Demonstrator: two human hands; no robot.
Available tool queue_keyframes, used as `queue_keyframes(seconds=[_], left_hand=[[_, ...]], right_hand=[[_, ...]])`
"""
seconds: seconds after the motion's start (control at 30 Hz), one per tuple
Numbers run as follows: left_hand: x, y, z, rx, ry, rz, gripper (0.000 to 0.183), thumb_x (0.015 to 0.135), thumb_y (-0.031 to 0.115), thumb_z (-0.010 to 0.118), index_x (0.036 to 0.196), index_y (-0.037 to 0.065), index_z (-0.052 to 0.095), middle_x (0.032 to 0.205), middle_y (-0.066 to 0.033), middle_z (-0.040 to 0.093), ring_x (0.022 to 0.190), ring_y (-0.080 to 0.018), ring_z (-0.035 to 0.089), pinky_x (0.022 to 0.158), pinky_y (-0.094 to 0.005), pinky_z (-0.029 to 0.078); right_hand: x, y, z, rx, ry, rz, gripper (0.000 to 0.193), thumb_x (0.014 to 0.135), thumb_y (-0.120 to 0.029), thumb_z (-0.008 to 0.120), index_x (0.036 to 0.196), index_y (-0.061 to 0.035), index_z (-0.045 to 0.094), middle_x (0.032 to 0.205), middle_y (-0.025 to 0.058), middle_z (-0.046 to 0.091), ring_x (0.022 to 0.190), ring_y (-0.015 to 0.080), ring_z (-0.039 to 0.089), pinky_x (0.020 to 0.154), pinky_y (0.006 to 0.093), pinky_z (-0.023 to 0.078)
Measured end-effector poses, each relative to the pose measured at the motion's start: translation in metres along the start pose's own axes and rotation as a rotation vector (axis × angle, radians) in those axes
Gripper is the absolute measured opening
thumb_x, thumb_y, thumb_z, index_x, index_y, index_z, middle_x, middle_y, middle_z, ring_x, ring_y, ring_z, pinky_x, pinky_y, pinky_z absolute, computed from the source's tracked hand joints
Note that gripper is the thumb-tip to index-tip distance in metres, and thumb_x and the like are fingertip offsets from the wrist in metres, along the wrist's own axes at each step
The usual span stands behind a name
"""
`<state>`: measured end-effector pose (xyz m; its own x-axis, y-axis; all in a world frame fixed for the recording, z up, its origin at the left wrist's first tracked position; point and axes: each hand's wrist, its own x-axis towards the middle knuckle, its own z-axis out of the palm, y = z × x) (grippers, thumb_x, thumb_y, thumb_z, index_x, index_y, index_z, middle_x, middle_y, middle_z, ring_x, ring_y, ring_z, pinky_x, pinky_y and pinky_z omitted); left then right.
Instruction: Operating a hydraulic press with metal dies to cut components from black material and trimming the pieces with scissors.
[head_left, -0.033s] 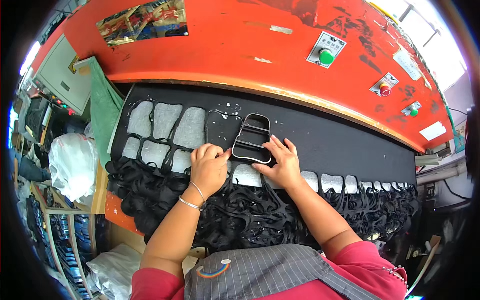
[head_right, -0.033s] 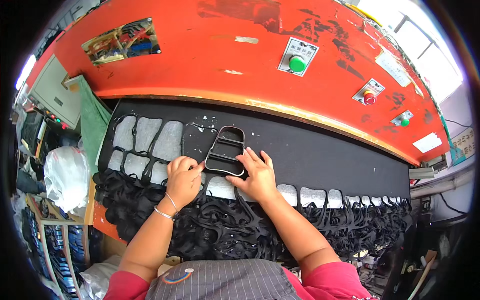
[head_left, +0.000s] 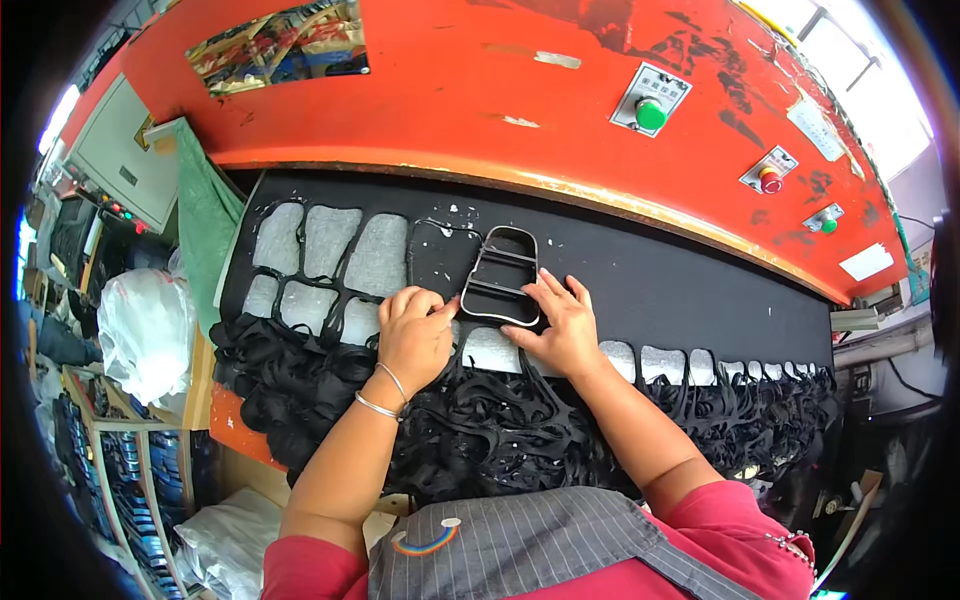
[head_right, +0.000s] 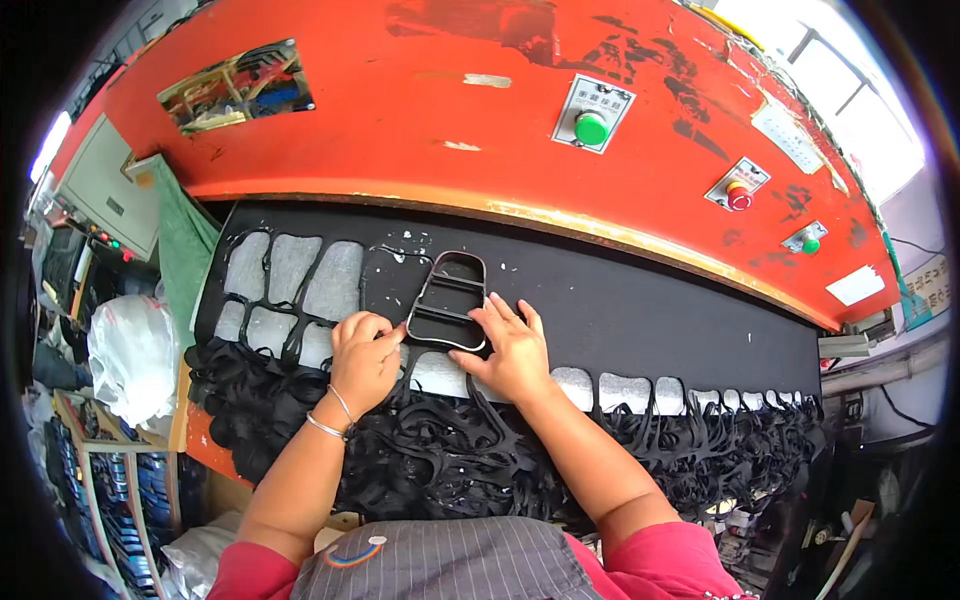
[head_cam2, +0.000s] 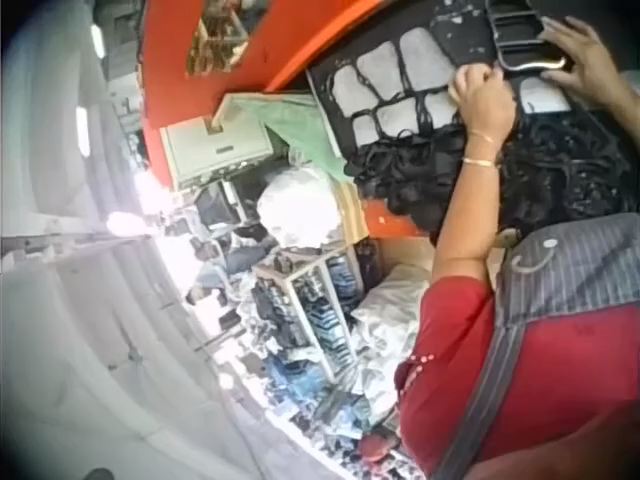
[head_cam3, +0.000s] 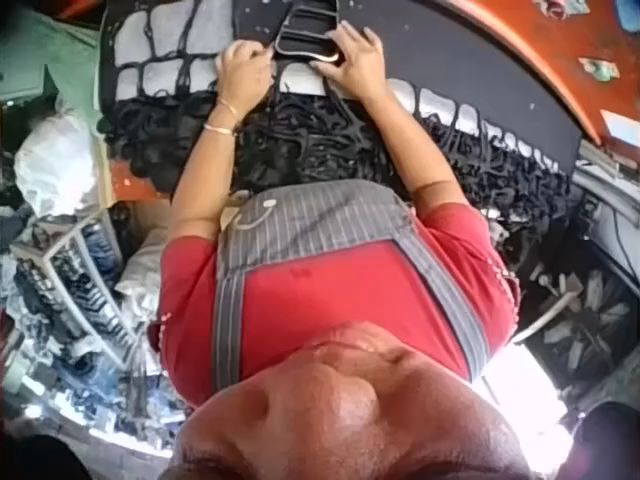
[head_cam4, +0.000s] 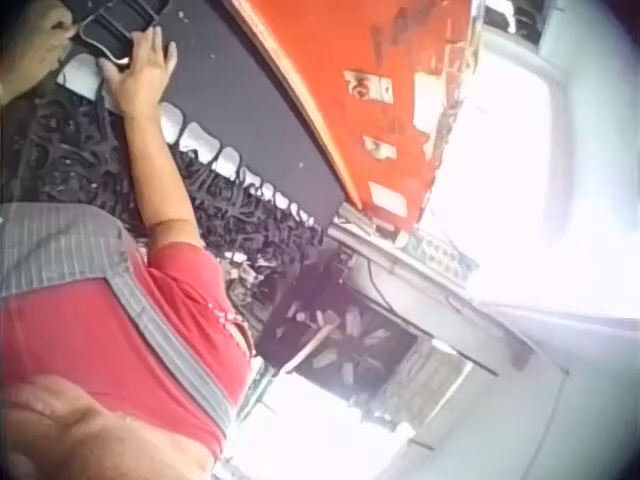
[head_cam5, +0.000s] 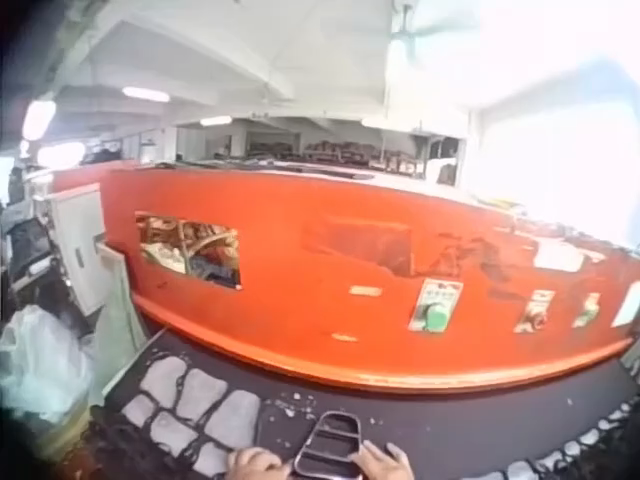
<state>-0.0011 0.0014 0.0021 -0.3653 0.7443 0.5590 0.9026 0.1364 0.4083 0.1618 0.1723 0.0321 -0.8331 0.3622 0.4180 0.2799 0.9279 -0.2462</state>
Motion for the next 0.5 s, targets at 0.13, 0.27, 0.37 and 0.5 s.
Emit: queue_keyframes(seconds=[0.13,0.27,0.37,0.5], left_hand=[[0.001,0.015,0.002,0.024,0.034,0.028,0.028,0.075,0.010,0.062,0.101,0.011,0.072,0.094,-0.0040,0.056,0.104,-0.0267,0.050,0.091,-0.0415,0.036],[-0.002,0.019,-0.008,-0.033,-0.047,-0.075,0.031,0.075,0.011,0.065,0.106,0.010,0.070,0.098,-0.0064,0.058,0.102,-0.0280,0.052,0.091,-0.0393,0.038],[0.004,0.044,-0.030,-0.081,0.090,-0.091,0.031,0.077,0.013,0.067,0.108,0.008,0.068,0.101,-0.0089,0.059,0.100,-0.0303,0.053,0.090,-0.0401,0.042],[0.046,0.161,-0.086,-0.386,0.249,0.170,0.014,0.084,0.008,0.065,0.096,0.003,0.070,0.083,-0.0100,0.063,0.077,-0.0274,0.059,0.071,-0.0323,0.049]], right_hand=[[-0.012,-0.001,-0.001,-0.081,0.118,-0.059,0.057,0.070,-0.043,0.074,0.110,-0.0046,0.062,0.116,0.0175,0.063,0.119,0.0321,0.054,0.103,0.0476,0.035],[-0.022,-0.012,-0.035,0.012,0.105,0.043,0.078,0.066,-0.055,0.076,0.120,-0.0018,0.057,0.121,0.0221,0.059,0.117,0.0380,0.054,0.102,0.0483,0.037],[-0.054,0.012,-0.115,0.173,0.476,0.135,0.082,0.069,-0.048,0.080,0.130,-0.0017,0.051,0.131,0.0161,0.054,0.120,0.0287,0.053,0.100,0.0395,0.042],[-0.092,0.078,-0.273,0.187,1.297,0.096,0.049,0.101,-0.037,0.040,0.129,0.0032,0.047,0.130,0.0127,0.050,0.119,0.0208,0.047,0.100,0.0364,0.039]])
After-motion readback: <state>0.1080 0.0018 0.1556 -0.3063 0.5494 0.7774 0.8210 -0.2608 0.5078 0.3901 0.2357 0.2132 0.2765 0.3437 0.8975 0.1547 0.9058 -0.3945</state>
